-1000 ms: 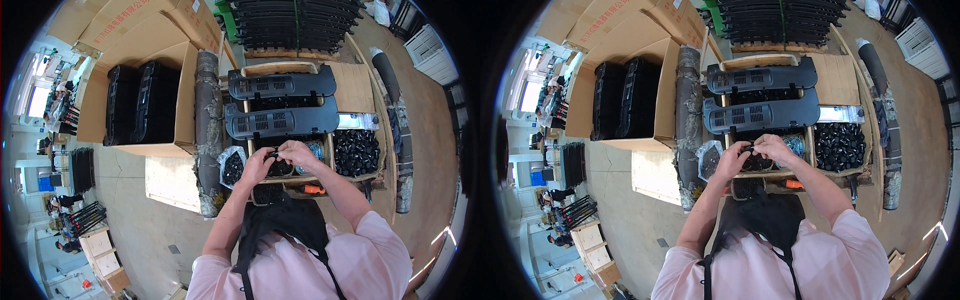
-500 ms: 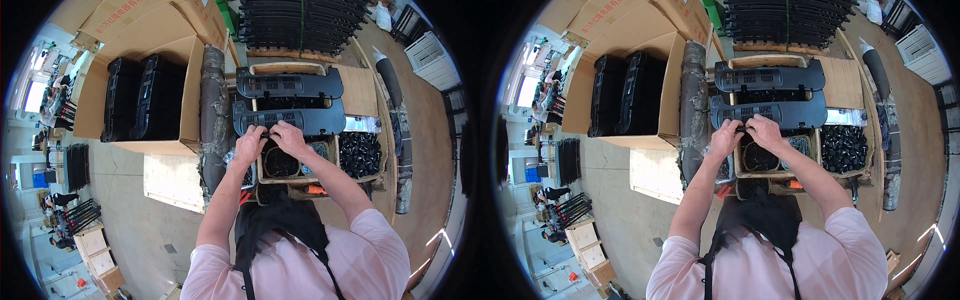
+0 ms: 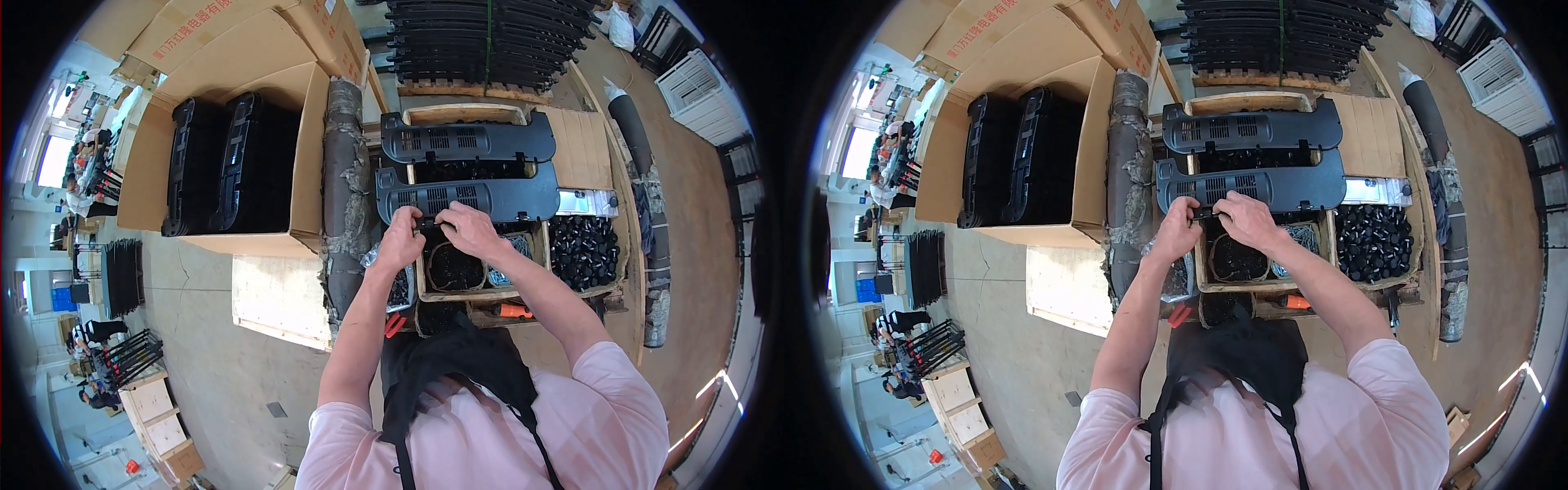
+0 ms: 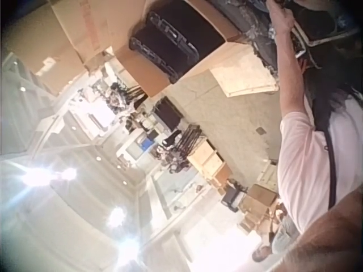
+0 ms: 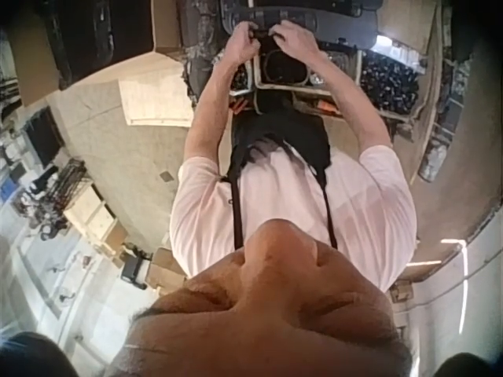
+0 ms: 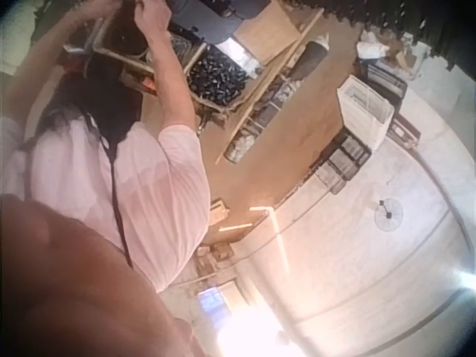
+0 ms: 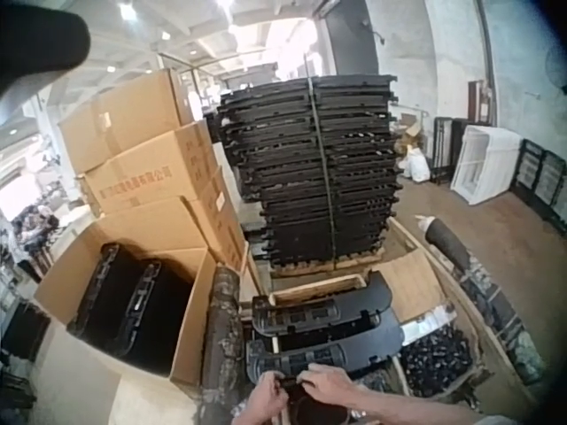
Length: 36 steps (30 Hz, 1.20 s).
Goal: The user is assembling plastic grill covers by attaching small components with an electric screwdriver.
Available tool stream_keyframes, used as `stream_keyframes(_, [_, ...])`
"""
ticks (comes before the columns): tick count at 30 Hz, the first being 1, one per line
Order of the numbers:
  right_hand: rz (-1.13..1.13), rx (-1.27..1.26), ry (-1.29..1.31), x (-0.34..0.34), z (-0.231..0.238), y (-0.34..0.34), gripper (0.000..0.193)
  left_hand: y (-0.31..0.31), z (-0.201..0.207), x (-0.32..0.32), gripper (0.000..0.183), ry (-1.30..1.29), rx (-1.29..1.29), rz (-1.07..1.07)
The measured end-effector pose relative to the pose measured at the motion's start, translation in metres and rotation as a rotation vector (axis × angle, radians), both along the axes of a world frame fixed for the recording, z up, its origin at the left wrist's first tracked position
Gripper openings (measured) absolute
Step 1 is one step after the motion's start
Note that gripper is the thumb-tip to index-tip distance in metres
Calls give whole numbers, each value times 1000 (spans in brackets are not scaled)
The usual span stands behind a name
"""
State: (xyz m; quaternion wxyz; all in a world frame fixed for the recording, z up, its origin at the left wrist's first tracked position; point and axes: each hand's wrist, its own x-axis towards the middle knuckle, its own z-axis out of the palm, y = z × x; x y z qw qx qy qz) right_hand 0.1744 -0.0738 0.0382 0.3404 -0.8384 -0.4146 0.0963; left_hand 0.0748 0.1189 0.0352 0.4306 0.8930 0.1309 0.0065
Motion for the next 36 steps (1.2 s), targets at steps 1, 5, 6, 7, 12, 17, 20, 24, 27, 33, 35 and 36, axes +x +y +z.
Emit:
stream_keyframes(1, [4, 1, -15, 0, 1, -2, 15, 3, -4, -2, 38, 5, -103, 36])
stream_keyframes(5, [51, 66, -57, -4, 0, -4, 17, 9, -17, -16, 37, -60, -65, 118])
stream_keyframes(6, [52, 68, -57, -4, 0, -4, 17, 9, -21, -18, 37, -61, -63, 119])
stream_keyframes(7, [48, 43, -50, -5, -2, -5, 19, 8, -23, -21, 37, -76, -77, 135])
stream_keyframes(12, [-44, 102, 76, -7, -8, -9, 28, 5, -18, -31, 24, 51, -590, 282])
stream_keyframes(17, [-303, 363, 1331, -7, -2, -30, 32, -24, 4, -43, 29, 116, -1171, 350])
stream_keyframes(20, [-378, 436, 1482, -9, -1, -36, 29, -44, 9, -42, 32, 198, -1102, 369])
stream_keyframes(24, [-448, 554, 1409, -7, -11, -47, 25, -60, 10, -34, 32, 187, -1223, 323])
stream_keyframes(27, [-453, 591, 1326, -11, -4, -50, 23, -67, 7, -34, 34, 166, -1279, 273])
stream_keyframes(33, [-406, 593, 1156, -12, 1, -53, 19, -74, 5, -28, 34, 255, -1257, 318])
stream_keyframes(35, [-392, 592, 1141, -17, 2, -51, 18, -80, 4, -28, 34, 250, -1240, 295])
stream_keyframes(36, [-391, 588, 1123, -19, 2, -50, 18, -83, 4, -28, 34, 247, -1232, 284])
